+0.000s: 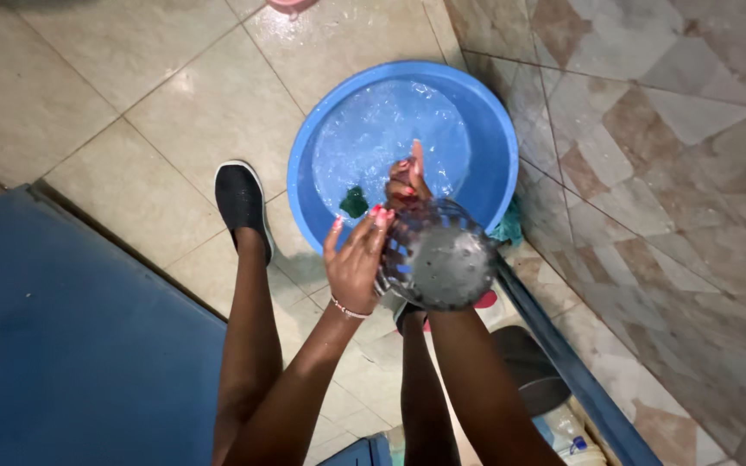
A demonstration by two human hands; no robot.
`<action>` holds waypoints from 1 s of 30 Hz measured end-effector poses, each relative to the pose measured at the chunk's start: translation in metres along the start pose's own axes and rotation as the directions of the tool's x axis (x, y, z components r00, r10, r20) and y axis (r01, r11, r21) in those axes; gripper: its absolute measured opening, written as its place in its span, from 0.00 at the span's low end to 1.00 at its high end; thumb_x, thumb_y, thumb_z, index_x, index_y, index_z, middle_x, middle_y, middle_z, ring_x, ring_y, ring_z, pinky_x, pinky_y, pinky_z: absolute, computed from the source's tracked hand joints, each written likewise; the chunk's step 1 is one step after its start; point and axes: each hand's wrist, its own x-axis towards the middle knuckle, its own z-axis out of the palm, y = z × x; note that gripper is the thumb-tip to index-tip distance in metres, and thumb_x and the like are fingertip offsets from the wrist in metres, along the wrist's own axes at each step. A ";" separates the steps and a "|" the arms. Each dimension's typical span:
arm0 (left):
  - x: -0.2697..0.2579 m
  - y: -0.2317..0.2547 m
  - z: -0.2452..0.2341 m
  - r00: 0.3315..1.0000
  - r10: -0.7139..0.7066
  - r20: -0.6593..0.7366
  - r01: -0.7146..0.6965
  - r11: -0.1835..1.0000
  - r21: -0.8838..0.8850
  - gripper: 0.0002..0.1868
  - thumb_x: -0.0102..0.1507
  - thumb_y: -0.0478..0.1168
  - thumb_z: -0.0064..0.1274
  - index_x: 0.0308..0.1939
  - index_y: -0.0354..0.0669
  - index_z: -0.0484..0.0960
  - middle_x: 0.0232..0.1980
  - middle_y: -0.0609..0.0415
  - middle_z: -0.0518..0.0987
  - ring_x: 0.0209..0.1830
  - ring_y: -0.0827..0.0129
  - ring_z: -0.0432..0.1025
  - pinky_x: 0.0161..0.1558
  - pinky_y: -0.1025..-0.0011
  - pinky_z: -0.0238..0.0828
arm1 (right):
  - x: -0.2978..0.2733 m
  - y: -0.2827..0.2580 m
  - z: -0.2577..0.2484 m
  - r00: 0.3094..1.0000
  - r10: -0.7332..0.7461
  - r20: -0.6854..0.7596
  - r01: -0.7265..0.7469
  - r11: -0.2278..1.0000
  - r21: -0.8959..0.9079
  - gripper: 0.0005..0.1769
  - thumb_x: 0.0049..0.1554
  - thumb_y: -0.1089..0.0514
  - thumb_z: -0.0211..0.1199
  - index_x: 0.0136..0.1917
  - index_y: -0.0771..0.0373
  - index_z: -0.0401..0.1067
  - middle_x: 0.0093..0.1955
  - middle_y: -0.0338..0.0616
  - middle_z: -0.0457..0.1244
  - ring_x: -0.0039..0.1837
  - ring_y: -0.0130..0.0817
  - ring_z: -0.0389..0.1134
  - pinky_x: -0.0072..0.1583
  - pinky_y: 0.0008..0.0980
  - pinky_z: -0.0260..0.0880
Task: The person cleans a plastic basket, a cloth, and a pink soap dish by scrubbing them in a bucket of soapy water.
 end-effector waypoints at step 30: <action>0.038 -0.032 -0.034 0.338 -0.910 0.241 0.860 0.194 -0.473 0.22 0.63 0.46 0.57 0.34 0.23 0.83 0.33 0.36 0.84 0.31 0.63 0.75 0.36 0.61 0.70 | 0.040 0.208 0.271 0.916 -0.251 0.313 -0.166 -0.947 -0.275 0.35 0.50 0.66 0.68 0.70 0.52 0.67 0.65 0.53 0.62 0.46 0.45 0.71 0.45 0.36 0.73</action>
